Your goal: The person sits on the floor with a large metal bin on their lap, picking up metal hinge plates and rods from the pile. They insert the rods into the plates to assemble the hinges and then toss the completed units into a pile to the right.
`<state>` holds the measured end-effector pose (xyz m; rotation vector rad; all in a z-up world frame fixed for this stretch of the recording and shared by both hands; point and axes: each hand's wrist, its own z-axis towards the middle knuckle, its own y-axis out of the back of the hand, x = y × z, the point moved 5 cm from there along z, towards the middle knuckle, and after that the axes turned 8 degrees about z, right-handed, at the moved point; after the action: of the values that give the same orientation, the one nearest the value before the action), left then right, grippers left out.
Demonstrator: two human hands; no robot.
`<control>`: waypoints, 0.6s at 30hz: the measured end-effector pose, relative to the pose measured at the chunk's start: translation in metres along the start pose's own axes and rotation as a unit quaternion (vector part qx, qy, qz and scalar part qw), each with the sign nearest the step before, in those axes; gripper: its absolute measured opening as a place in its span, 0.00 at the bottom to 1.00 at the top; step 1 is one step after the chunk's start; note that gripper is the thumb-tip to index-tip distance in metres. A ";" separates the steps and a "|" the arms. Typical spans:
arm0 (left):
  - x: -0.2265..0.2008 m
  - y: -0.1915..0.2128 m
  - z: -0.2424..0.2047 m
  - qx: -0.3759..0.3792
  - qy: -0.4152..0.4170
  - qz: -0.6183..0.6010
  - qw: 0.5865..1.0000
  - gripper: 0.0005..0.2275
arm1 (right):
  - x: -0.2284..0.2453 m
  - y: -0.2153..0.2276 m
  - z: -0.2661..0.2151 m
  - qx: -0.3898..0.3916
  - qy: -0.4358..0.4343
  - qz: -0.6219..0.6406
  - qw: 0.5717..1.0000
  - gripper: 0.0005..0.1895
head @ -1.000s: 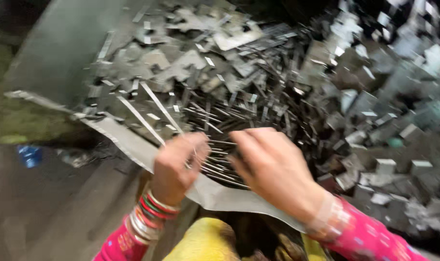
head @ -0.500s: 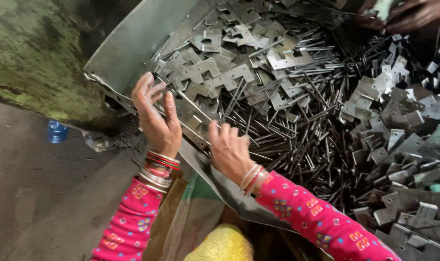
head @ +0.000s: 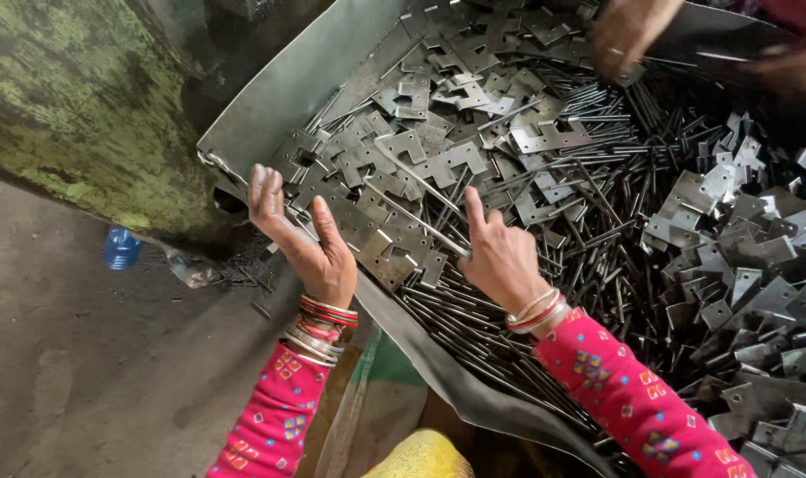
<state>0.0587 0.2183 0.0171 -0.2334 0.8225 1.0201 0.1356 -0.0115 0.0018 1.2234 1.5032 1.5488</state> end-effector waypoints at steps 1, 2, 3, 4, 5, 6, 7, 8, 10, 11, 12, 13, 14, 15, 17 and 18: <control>-0.001 0.000 -0.001 -0.005 -0.001 0.009 1.000 0.21 | 0.003 0.006 -0.002 -0.054 0.048 0.017 0.997 0.50; -0.002 0.001 0.000 -0.005 -0.001 0.024 1.000 0.21 | 0.008 0.010 -0.004 -0.109 0.095 0.034 0.989 0.49; -0.002 0.002 0.001 -0.006 -0.001 0.039 0.999 0.21 | 0.014 0.015 -0.005 -0.164 0.141 0.052 0.975 0.47; -0.003 0.002 0.001 -0.007 -0.001 0.055 0.998 0.21 | 0.016 0.014 0.001 -0.158 0.133 0.068 0.976 0.45; -0.004 0.003 0.001 -0.004 0.001 0.057 0.998 0.21 | 0.022 0.011 0.010 -0.152 0.124 0.084 0.977 0.42; -0.005 0.003 0.001 -0.002 0.003 0.059 0.998 0.21 | 0.029 0.008 0.021 -0.146 0.117 0.099 0.977 0.40; -0.005 0.004 0.001 0.000 0.005 0.061 0.998 0.21 | 0.040 0.002 0.032 -0.138 0.134 0.122 0.974 0.38; -0.006 0.004 0.002 0.003 0.006 0.061 0.998 0.21 | 0.055 -0.005 0.046 -0.131 0.151 0.145 0.969 0.37; -0.006 0.003 0.004 0.010 0.008 0.062 0.998 0.21 | 0.097 -0.036 0.081 -0.084 0.085 0.115 0.986 0.21; -0.006 0.002 0.006 0.012 0.005 0.073 0.997 0.21 | 0.111 -0.046 0.091 -0.091 0.082 0.083 0.989 0.26; -0.006 0.002 0.006 0.016 0.003 0.085 0.996 0.20 | 0.120 -0.056 0.097 -0.096 0.078 0.051 0.991 0.31; -0.005 0.002 0.006 0.019 0.002 0.097 0.995 0.20 | 0.123 -0.064 0.100 -0.100 0.074 0.019 0.992 0.36; -0.005 0.002 0.001 0.027 0.011 0.108 0.994 0.19 | 0.119 -0.071 0.093 -0.108 0.086 -0.001 0.990 0.37; -0.006 0.002 -0.003 0.035 0.019 0.119 0.992 0.19 | 0.112 -0.076 0.078 -0.116 0.098 -0.020 0.988 0.39; -0.007 -0.002 0.010 0.038 0.008 0.138 0.990 0.19 | 0.095 -0.066 0.070 -0.088 0.103 -0.055 0.989 0.43; -0.008 0.000 0.010 0.040 0.004 0.152 0.988 0.19 | 0.081 -0.064 0.060 -0.033 0.098 -0.072 0.992 0.46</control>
<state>0.0612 0.2187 0.0290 -0.0440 0.9230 1.2690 0.1526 0.0938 -0.0522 0.9267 1.6126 1.6443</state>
